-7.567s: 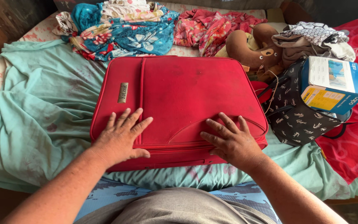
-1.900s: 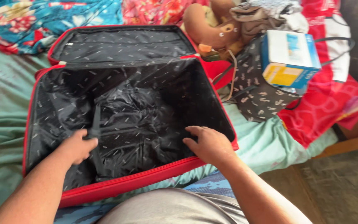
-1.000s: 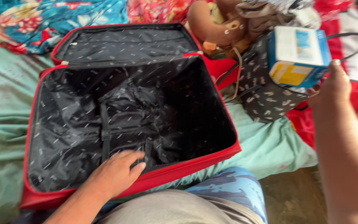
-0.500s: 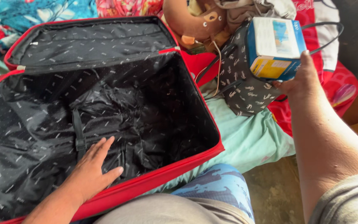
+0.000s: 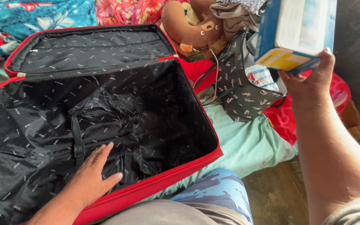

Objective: The person opens a red suitcase on a bed and packs several items from a nearby handbag, including a box, a small plastic container, a wallet, a phone, a power bank, a brown pouch, and a charger cable. The person places each item into the suitcase one by one.

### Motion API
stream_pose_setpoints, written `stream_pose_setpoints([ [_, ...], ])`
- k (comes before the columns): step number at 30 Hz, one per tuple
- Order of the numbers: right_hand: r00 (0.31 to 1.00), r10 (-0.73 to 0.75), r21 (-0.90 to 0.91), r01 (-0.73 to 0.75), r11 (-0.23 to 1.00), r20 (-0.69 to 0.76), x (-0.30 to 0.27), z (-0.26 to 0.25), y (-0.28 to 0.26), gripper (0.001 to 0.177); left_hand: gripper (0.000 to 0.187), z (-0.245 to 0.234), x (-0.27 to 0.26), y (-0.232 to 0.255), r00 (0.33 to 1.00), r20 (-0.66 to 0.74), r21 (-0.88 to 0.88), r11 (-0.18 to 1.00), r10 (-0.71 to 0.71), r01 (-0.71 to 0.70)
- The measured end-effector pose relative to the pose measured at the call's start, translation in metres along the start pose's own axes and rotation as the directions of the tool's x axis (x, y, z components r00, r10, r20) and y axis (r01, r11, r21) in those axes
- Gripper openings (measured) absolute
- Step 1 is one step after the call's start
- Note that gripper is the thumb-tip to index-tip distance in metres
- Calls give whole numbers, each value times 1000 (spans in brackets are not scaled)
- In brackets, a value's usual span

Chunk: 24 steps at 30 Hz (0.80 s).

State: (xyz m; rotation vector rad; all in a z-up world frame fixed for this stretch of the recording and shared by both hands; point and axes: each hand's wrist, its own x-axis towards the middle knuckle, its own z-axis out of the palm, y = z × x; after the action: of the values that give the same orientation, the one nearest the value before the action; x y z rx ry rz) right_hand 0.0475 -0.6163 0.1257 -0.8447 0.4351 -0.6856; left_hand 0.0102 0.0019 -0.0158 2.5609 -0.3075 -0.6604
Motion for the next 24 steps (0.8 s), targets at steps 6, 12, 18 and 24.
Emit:
stream_pose_setpoints([
  [6, 958, 102, -2, -105, 994, 268, -62, 46, 23, 78, 99, 3, 4, -7, 969, -182, -71, 980, 168, -183],
  [12, 832, 341, -168, -297, 940, 437, -164, 86, 100, 72, 83, 4, 13, -36, 909, -414, -285, 941, 52, -184],
  [18, 698, 613, -478, -423, 770, 371, -219, 97, 186, 60, 75, -18, 32, -85, 958, -215, -176, 973, -188, 151],
  [24, 628, 776, -639, -574, 512, 58, -211, 106, 286, 56, 78, -30, 86, -129, 940, -174, -86, 955, -294, 283],
])
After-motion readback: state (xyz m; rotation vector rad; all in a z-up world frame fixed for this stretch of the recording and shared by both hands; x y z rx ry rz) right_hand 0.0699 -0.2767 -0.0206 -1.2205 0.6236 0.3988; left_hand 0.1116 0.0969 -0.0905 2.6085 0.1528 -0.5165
